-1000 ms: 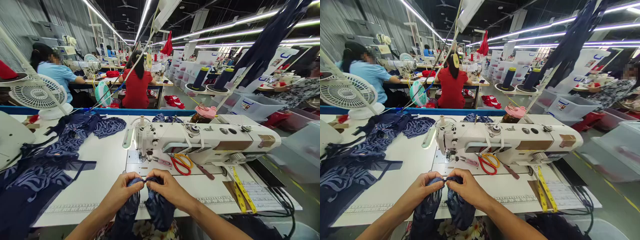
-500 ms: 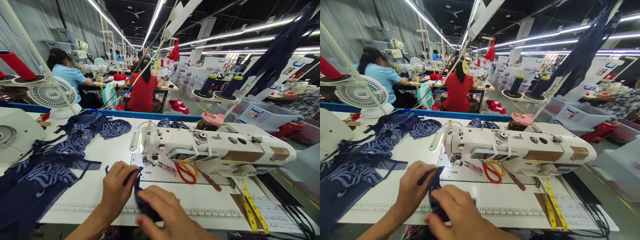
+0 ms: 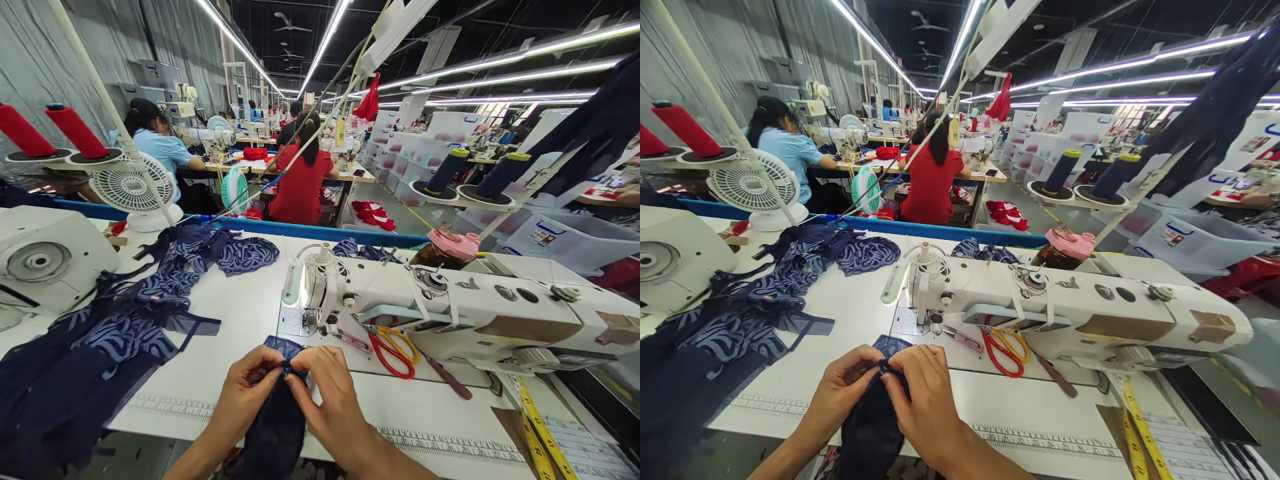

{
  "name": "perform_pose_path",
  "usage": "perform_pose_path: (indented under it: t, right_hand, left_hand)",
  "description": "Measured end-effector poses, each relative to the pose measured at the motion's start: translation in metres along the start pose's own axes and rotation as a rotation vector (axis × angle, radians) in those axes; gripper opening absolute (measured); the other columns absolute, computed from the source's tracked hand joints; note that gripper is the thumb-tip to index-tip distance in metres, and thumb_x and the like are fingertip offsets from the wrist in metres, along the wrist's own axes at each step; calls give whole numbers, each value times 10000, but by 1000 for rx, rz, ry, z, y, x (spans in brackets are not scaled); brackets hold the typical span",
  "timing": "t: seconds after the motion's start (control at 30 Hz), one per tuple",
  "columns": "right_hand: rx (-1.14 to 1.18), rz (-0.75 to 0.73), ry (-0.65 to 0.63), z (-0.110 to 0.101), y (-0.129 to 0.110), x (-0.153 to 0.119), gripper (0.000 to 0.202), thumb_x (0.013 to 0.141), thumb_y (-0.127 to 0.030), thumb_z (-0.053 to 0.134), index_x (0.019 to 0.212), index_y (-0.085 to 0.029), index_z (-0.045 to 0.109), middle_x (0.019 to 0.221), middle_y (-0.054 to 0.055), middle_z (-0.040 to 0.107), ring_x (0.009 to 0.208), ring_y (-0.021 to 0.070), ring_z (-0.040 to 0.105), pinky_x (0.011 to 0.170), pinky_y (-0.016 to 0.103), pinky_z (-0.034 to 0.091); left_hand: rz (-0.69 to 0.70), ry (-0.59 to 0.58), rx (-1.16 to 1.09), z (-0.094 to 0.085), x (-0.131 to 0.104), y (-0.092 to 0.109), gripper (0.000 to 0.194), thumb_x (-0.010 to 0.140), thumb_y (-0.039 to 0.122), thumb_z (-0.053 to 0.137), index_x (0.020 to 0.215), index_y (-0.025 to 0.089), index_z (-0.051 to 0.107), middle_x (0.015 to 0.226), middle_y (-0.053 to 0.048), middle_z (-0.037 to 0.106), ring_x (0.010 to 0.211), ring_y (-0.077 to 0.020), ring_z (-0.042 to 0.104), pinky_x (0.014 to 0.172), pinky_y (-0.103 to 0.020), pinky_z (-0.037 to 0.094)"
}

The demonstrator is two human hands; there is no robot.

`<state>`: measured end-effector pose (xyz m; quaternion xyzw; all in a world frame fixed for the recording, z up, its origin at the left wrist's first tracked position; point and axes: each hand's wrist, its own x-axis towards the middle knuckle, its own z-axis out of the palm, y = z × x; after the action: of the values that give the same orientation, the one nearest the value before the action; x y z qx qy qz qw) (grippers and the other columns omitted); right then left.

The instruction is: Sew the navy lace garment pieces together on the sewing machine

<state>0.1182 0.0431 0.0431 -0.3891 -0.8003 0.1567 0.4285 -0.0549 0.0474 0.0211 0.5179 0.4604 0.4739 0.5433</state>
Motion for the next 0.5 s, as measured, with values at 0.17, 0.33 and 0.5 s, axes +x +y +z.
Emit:
perform_pose_path:
  t: [0.17, 0.33, 0.5]
  right_hand:
    - [-26, 11, -51, -3, 3, 2, 106, 984, -126, 486, 939, -217, 513, 848, 3, 597, 792, 182, 537, 812, 353, 346]
    - [-40, 10, -120, -8, 4, 5, 126, 994, -147, 469, 902, -217, 518, 806, -8, 583, 754, 174, 531, 794, 351, 355]
    - [20, -51, -92, -8, 16, 1, 82, 976, -233, 531, 906, -249, 568, 795, -7, 623, 714, 181, 584, 733, 316, 439]
  left_hand:
    - [98, -51, 170, -3, -2, 3, 155, 898, 338, 600, 890, 216, 695, 876, -33, 652, 839, -187, 606, 733, -256, 471]
    - [245, -64, 352, -7, -7, 9, 164, 945, 290, 540, 942, 245, 697, 881, -41, 672, 852, -190, 617, 794, -288, 471]
    - [350, -71, 465, -2, -21, 13, 156, 869, 287, 631, 1000, 214, 672, 869, -73, 679, 790, -201, 613, 715, -299, 458]
